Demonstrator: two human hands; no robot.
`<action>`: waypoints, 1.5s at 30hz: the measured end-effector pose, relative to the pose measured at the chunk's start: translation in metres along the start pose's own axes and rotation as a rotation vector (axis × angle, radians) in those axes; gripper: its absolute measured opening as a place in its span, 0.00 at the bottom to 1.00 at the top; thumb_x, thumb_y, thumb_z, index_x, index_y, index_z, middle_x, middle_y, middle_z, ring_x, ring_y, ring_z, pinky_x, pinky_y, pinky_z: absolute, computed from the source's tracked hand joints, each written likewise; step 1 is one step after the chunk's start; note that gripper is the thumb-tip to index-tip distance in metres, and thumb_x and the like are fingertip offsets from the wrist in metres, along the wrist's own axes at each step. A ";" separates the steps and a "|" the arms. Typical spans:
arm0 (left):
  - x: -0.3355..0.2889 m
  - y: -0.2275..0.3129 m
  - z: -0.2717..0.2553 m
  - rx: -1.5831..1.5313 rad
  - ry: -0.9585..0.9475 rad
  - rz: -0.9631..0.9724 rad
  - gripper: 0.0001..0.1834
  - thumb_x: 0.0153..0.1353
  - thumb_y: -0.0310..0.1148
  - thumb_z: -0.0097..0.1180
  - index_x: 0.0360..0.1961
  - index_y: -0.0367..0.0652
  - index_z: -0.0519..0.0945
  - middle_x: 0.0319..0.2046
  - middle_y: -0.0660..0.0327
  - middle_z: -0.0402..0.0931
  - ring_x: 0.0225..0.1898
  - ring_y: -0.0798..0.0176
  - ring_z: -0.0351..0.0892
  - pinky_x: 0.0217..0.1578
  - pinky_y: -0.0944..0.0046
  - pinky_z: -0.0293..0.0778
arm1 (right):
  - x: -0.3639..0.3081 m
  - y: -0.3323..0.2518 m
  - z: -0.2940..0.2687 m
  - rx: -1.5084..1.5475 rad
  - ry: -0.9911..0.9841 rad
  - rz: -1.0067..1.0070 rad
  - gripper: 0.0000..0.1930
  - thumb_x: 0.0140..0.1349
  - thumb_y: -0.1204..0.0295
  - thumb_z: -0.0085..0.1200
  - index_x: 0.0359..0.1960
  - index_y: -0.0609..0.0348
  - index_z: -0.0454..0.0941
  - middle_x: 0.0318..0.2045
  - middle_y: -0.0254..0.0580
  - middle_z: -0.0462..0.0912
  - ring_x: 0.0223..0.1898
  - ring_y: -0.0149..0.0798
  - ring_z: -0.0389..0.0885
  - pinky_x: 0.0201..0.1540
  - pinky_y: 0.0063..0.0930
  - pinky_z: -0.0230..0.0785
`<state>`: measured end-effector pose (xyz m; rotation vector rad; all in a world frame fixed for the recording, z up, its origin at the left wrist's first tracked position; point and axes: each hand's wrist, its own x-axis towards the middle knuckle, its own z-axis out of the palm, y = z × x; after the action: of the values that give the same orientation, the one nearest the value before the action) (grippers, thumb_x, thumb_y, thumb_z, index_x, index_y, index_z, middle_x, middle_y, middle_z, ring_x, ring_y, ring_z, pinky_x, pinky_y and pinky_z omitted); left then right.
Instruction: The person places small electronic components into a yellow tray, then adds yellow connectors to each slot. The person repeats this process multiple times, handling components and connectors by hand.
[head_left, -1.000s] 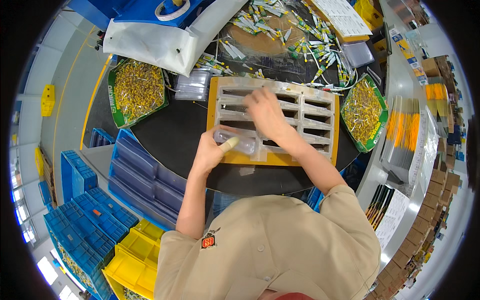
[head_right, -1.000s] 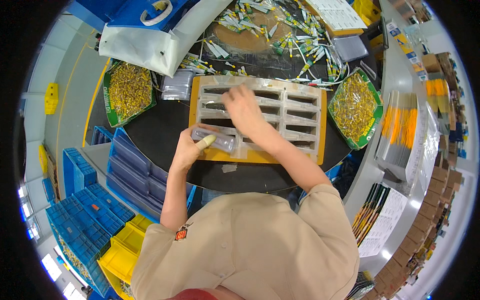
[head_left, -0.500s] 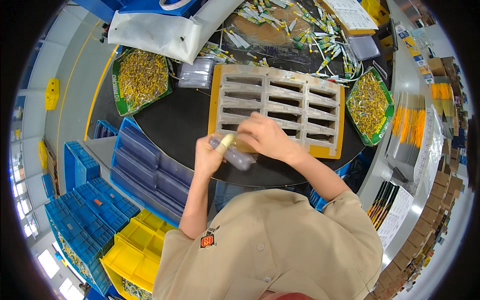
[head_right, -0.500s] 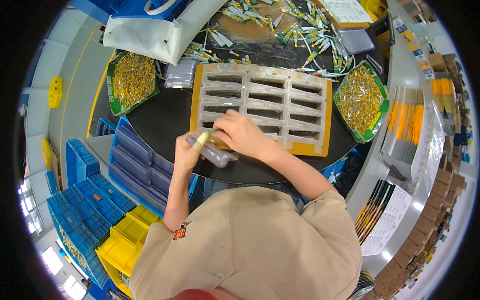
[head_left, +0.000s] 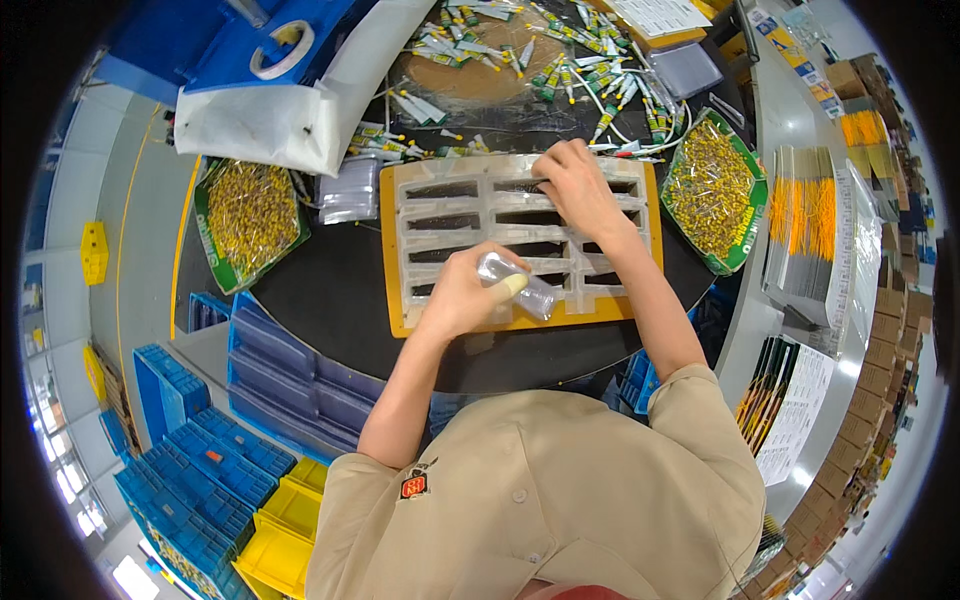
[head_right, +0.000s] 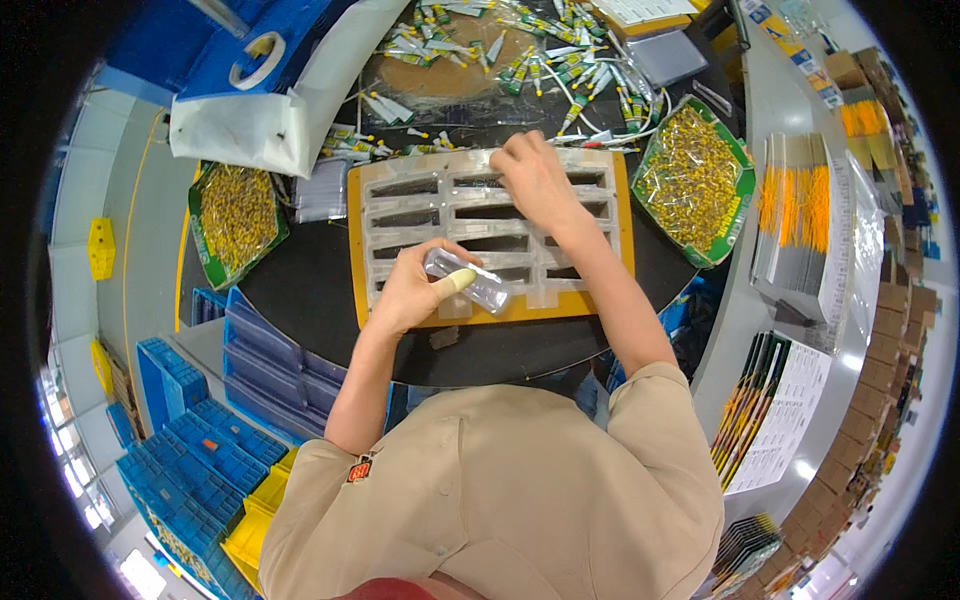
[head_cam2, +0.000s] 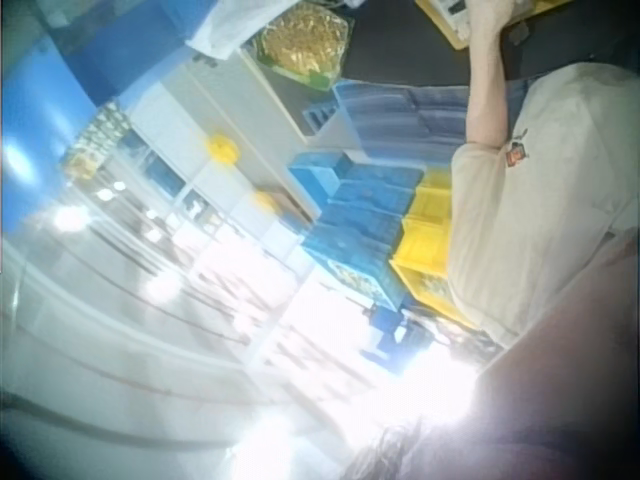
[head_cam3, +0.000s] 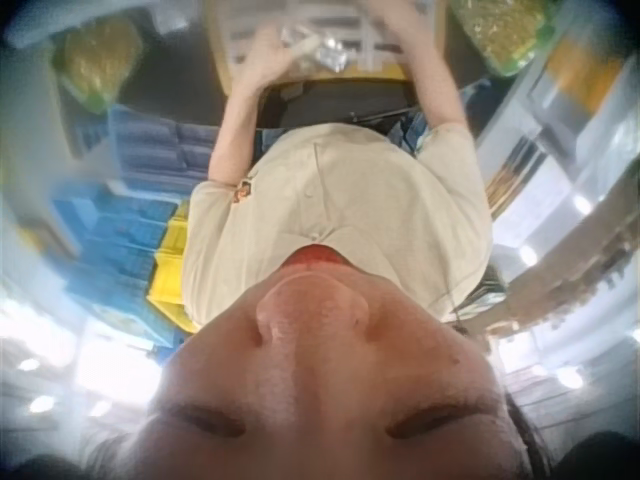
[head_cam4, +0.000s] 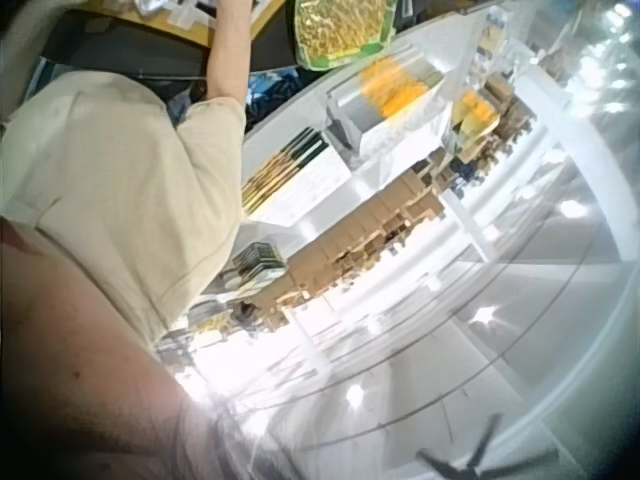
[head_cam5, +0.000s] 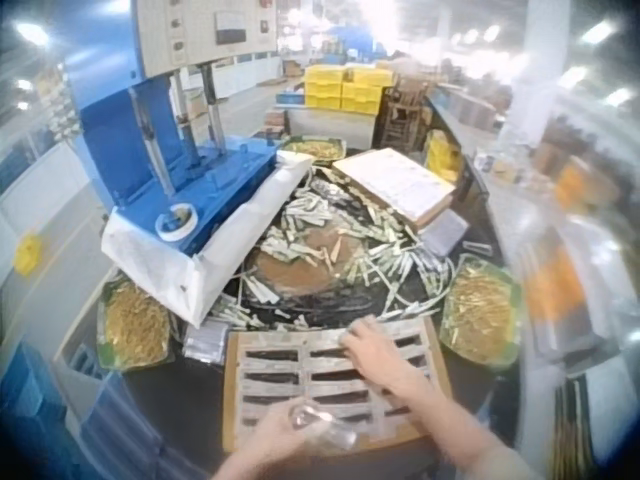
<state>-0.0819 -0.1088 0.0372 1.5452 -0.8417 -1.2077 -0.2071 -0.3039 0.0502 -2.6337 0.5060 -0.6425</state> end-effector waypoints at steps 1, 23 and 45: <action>0.004 0.000 0.005 0.049 -0.032 0.012 0.13 0.57 0.37 0.70 0.34 0.37 0.85 0.26 0.62 0.83 0.34 0.72 0.80 0.38 0.67 0.75 | 0.003 0.006 -0.001 -0.152 -0.001 0.097 0.11 0.54 0.79 0.62 0.41 0.59 0.80 0.35 0.44 0.79 0.42 0.52 0.74 0.49 0.43 0.69; -0.030 -0.018 0.033 0.037 0.055 -0.080 0.13 0.60 0.37 0.69 0.31 0.37 0.83 0.24 0.66 0.80 0.28 0.73 0.79 0.31 0.67 0.75 | -0.085 -0.022 -0.004 0.311 -0.053 0.074 0.09 0.58 0.75 0.61 0.40 0.61 0.78 0.35 0.47 0.79 0.40 0.53 0.75 0.46 0.42 0.69; 0.061 0.020 0.087 0.114 -0.074 -0.215 0.11 0.64 0.35 0.65 0.37 0.37 0.83 0.33 0.63 0.85 0.35 0.72 0.81 0.41 0.69 0.76 | -0.068 0.081 -0.065 0.302 -0.154 0.158 0.12 0.63 0.70 0.60 0.46 0.61 0.81 0.39 0.53 0.83 0.44 0.55 0.81 0.50 0.44 0.73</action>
<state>-0.1487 -0.1944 0.0346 1.7262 -0.8198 -1.3992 -0.3167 -0.3623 0.0440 -2.3095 0.5202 -0.4247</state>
